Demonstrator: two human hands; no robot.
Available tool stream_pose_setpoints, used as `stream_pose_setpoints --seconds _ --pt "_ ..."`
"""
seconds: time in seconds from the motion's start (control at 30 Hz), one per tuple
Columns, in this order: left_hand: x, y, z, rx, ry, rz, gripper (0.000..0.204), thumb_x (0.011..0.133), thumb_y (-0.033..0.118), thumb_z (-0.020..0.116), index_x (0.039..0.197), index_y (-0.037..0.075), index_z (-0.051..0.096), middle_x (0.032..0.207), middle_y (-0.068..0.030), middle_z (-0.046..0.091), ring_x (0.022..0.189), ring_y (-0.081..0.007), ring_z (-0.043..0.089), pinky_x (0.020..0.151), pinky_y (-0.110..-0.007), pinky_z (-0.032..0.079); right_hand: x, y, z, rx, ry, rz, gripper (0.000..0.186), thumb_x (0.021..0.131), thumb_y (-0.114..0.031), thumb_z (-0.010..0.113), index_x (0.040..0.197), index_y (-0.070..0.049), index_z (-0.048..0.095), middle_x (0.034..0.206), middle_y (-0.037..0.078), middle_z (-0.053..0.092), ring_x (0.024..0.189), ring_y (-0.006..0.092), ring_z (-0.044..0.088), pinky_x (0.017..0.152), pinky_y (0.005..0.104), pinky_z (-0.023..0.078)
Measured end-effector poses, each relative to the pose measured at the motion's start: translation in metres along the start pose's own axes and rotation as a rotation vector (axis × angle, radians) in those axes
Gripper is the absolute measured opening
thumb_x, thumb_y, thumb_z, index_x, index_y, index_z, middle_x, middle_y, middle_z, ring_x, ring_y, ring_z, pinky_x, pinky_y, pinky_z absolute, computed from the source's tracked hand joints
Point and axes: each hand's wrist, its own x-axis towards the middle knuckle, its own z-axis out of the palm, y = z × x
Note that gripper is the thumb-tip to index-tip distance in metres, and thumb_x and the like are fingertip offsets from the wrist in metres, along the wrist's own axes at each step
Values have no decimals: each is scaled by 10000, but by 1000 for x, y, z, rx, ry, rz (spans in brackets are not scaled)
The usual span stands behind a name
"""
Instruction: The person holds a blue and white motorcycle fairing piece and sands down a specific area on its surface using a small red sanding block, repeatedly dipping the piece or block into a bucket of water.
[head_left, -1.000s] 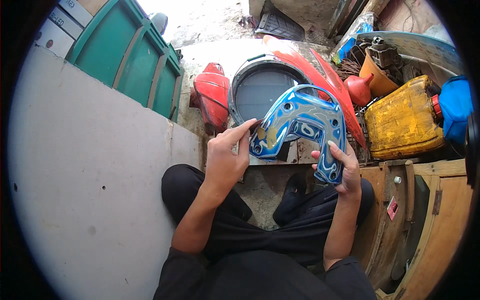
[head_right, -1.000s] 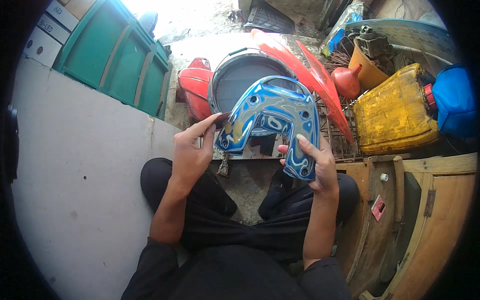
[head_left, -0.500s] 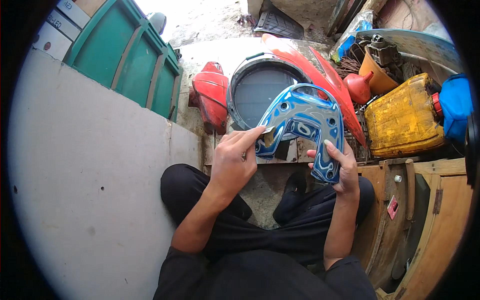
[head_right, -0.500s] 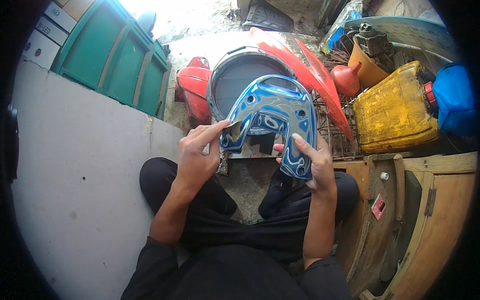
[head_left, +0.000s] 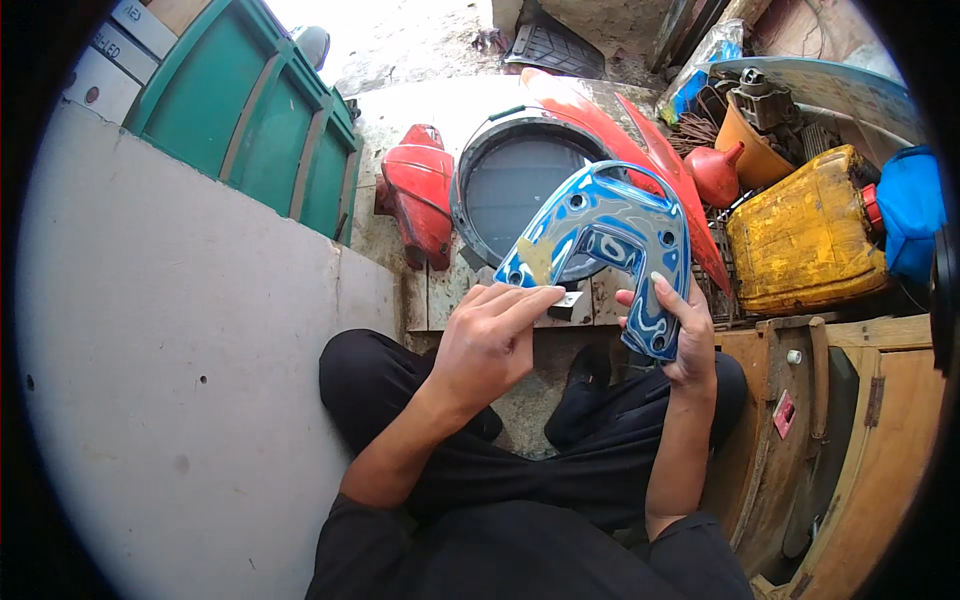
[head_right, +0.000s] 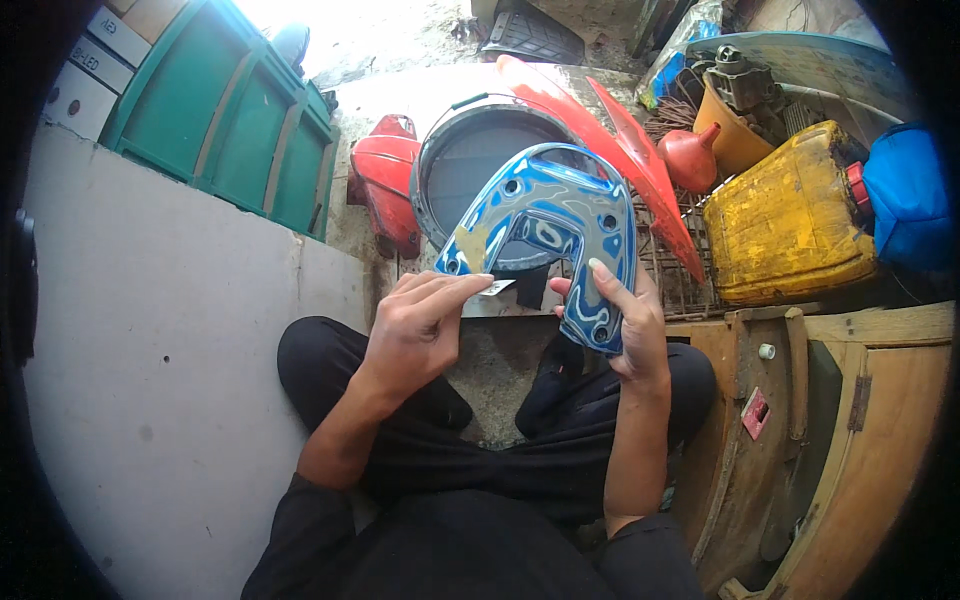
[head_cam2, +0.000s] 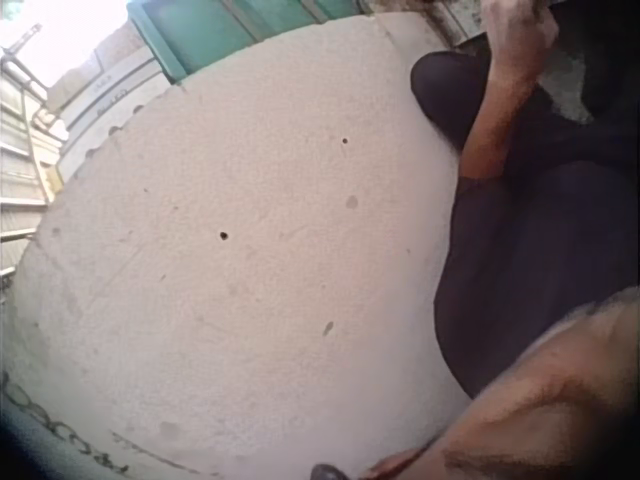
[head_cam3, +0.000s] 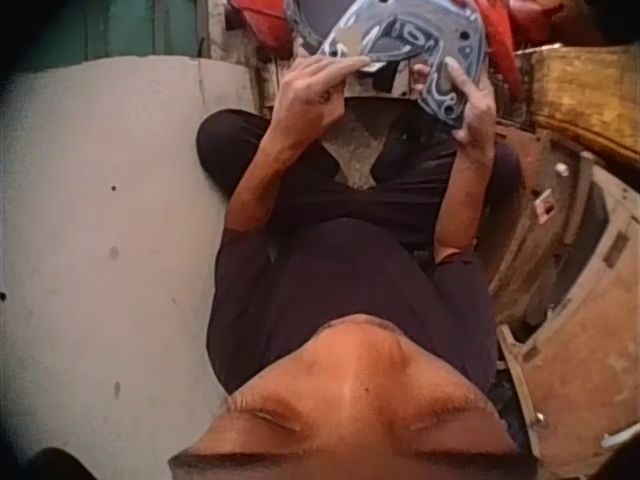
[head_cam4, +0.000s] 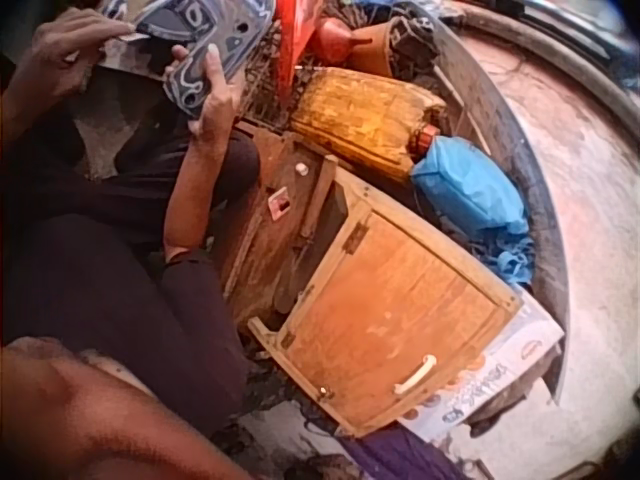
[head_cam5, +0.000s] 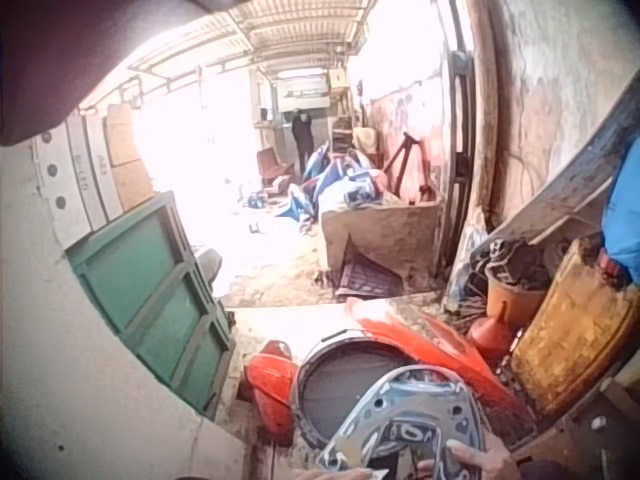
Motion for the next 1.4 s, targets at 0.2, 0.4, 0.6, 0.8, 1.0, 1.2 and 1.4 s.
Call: stream_pose_setpoints --seconds 0.2,0.4,0.6,0.8,1.0,1.2,1.4 --pt "6 -19 -4 -48 236 -84 356 859 -54 648 1200 40 693 1071 -162 727 904 -287 712 828 -362 511 -1 1 -1 -15 -20 -2 388 982 -129 580 1326 21 483 1141 186 657 961 287 724 684 389 656" --pt "9 -9 16 457 194 87 386 847 -11 664 1231 22 675 1197 -151 704 1134 -241 678 929 -360 472 -4 9 9 -9 -62 10 387 985 -99 565 1338 27 474 1170 192 651 1011 285 711 714 398 657" --pt "-7 2 30 548 -14 111 477 805 -4 618 1280 28 631 1281 -158 666 1189 -214 653 1008 -374 405 -2 14 10 51 -26 -2 379 988 -108 574 1336 17 488 1161 173 662 1010 248 708 727 378 649" --pt "-5 16 15 66 60 6 378 874 -47 609 1245 4 653 1224 -154 697 1117 -189 686 973 -343 452 4 15 0 46 -3 -24 382 963 -88 628 1323 -6 531 1133 121 685 978 155 680 848 294 559" --pt "7 -9 -3 -781 210 -410 225 989 22 590 1188 -39 675 1180 -106 708 1061 -151 663 972 -284 491 3 12 3 23 -35 -53 384 945 -32 645 1309 1 528 1109 116 686 1001 178 671 896 305 541" --pt "7 -16 -13 -321 281 -310 161 920 66 699 1069 67 761 1108 -77 688 965 -133 635 851 -288 491 5 9 -8 -10 -100 10 402 931 -25 657 1307 5 515 1102 131 681 1018 189 671 919 320 539" --pt "5 -23 -15 -708 326 -573 231 946 120 700 1151 17 717 972 -10 689 826 -44 572 716 -214 451 4 10 -9 -35 -145 28 384 938 -66 656 1289 17 525 1082 142 681 975 196 684 867 329 565"
